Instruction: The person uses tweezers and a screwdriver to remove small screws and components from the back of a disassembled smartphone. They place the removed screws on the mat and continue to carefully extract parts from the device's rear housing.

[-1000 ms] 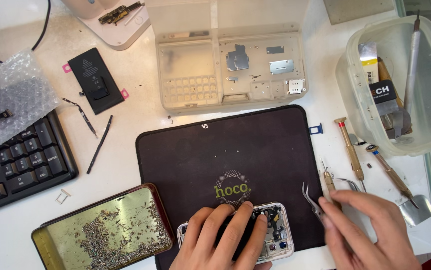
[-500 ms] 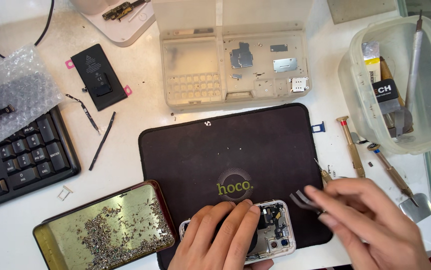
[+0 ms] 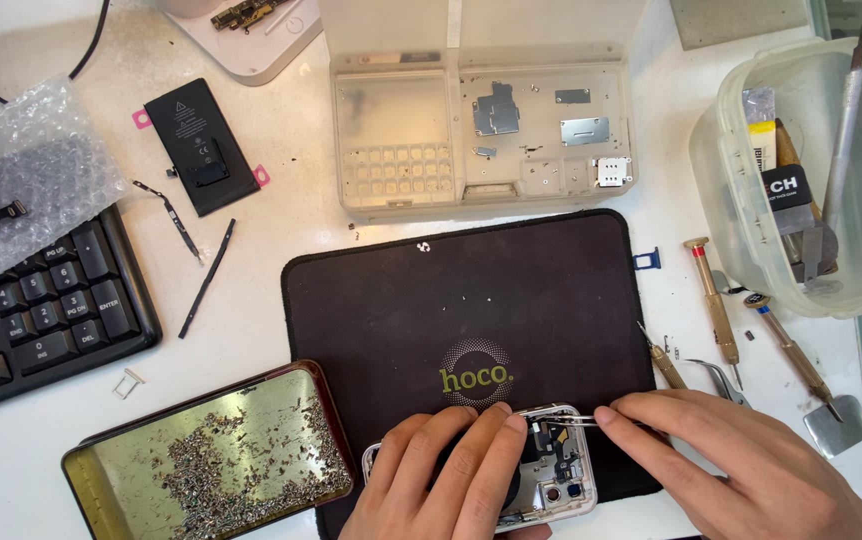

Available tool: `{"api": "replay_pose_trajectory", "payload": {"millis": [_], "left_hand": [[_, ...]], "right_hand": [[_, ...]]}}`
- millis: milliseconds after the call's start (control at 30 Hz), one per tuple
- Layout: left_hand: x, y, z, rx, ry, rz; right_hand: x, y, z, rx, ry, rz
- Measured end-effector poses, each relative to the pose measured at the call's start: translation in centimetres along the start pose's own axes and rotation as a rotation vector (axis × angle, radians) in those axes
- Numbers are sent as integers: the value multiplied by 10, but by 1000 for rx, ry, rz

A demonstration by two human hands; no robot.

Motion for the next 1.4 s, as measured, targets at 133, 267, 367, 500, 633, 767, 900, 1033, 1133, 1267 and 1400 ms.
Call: {"api": "replay_pose_trajectory", "payload": {"millis": [133, 267, 367, 500, 633, 767, 900, 1033, 1133, 1267, 1400], "left_hand": [[0, 1, 1, 11, -6, -14], [0, 0, 1, 10, -2, 1], [0, 1, 1, 9, -3, 4], [0, 0, 1, 11, -2, 6], [0, 0, 0, 12, -1, 7], [-1, -3, -3, 11, 2, 5], [-2, -6, -6, -4, 26, -12], [-3, -7, -8, 2, 24, -2], [-3, -8, -7, 6, 27, -6], [-3, -8, -7, 6, 26, -1], [-3, -9, -7, 10, 30, -4]], "right_hand": [[0, 0, 0, -5, -48, 45], [2, 0, 0, 7, -84, 87], [3, -1, -1, 21, -82, 91], [4, -2, -2, 32, -85, 66], [6, -3, -4, 61, -102, 93], [10, -5, -7, 123, -137, 144], [5, -12, -15, 177, -115, 63], [-7, -11, -25, 314, 47, 23], [-2, -17, -31, 220, -27, 34], [15, -18, -31, 163, -168, 170], [18, -25, -28, -17, -143, 106]]}}
Point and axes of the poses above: each hand's wrist, its own z-axis away from the middle knuckle, its own y-axis out of the palm, x = y × z, the point moved 3 cm from there along -z, towards the middle knuckle, and after that the axes turned 14 degrees about -x, right-handed, at the moved point
